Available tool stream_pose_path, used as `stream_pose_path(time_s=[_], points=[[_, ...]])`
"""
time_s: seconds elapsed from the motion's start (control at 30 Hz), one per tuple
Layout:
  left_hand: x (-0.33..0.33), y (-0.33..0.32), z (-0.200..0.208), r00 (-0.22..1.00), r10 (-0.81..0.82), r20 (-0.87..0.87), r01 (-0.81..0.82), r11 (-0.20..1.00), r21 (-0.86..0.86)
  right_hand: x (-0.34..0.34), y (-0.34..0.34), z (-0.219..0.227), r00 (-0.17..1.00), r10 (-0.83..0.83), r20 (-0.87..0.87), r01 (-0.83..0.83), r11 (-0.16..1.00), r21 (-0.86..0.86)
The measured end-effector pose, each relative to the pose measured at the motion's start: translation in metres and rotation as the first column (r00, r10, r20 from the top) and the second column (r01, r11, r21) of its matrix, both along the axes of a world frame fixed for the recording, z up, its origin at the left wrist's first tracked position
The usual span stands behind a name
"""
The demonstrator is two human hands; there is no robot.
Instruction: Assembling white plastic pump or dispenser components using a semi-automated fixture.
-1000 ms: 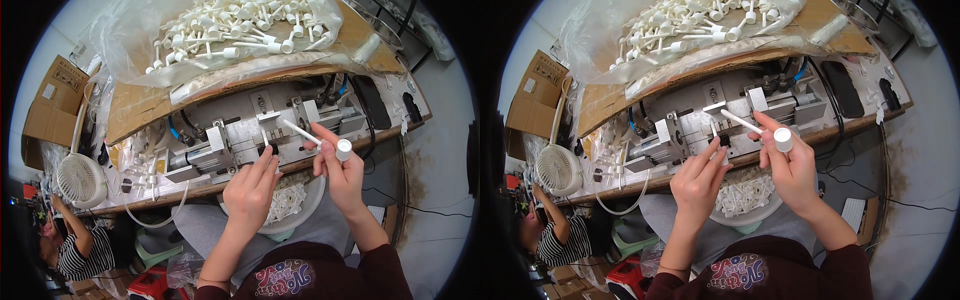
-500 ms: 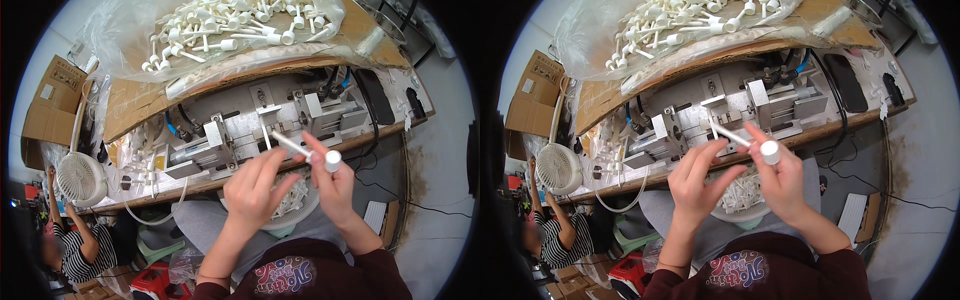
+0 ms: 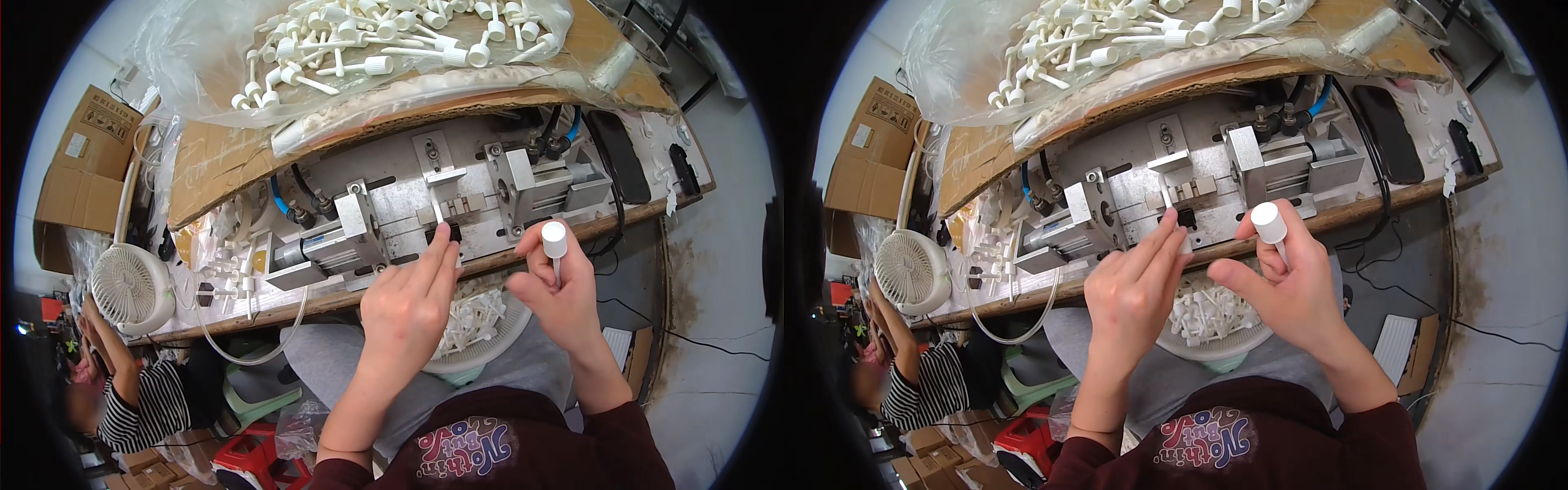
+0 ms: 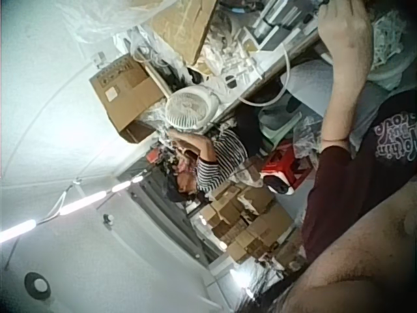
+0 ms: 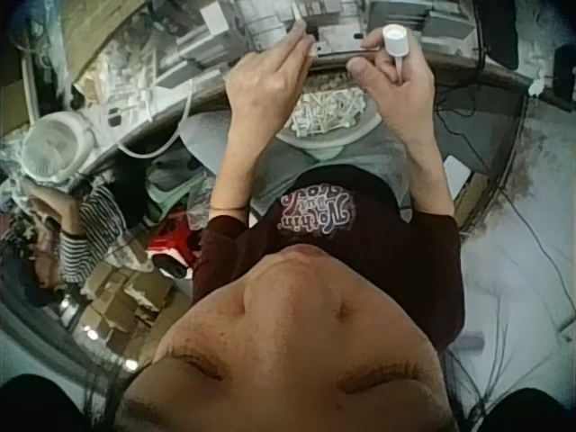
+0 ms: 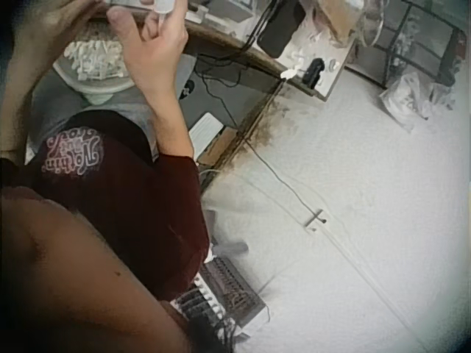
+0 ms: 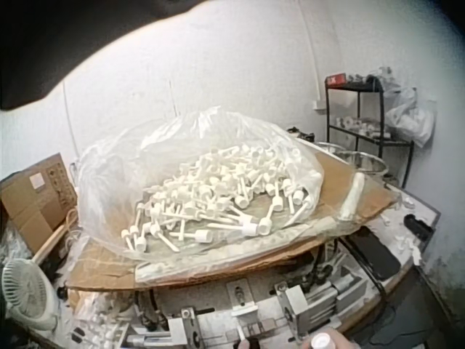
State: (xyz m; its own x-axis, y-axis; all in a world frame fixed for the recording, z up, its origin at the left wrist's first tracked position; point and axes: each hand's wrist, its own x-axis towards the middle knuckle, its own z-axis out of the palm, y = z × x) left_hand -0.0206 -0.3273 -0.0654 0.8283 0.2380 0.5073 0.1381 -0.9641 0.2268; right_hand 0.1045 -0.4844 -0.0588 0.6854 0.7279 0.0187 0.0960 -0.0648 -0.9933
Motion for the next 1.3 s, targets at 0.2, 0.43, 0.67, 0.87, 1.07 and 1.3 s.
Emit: stream_pose_path(time_s=[0.2, 0.43, 0.67, 0.87, 1.07, 1.3], points=[[0.002, 0.005, 0.008, 0.998, 0.002, -0.059, -0.004, 1.000, -0.029, 0.001, -0.004, 0.022, 1.000, -0.009, -0.020, 0.011, 0.997, 0.081], [-0.008, 0.001, 0.023, 0.954, -0.170, 0.246, 0.297, 0.440, -0.847, 0.022, 0.013, 0.037, 0.636, 0.145, 0.758, -0.216, 0.976, -0.006], [-0.018, 0.011, 0.027, 0.925, -0.001, 0.381, 0.331, 0.498, -0.802, 0.050, 0.062, 0.066, 0.443, 0.154, 0.883, -0.381, 0.924, 0.031], [-0.011, 0.000, 0.019, 0.962, 0.078, 0.262, 0.115, 0.756, -0.644, 0.142, 0.150, 0.097, 0.354, -0.014, 0.935, 0.128, 0.991, -0.034], [-0.004, -0.003, -0.004, 0.996, 0.035, 0.078, -0.015, 0.969, -0.247, 0.138, 0.223, 0.086, 0.330, 0.107, 0.938, 0.283, 0.937, -0.206], [0.003, 0.005, -0.001, 0.999, 0.004, 0.051, -0.001, 0.998, -0.063, 0.142, 0.218, 0.083, 0.389, 0.195, 0.900, 0.125, 0.957, -0.261]])
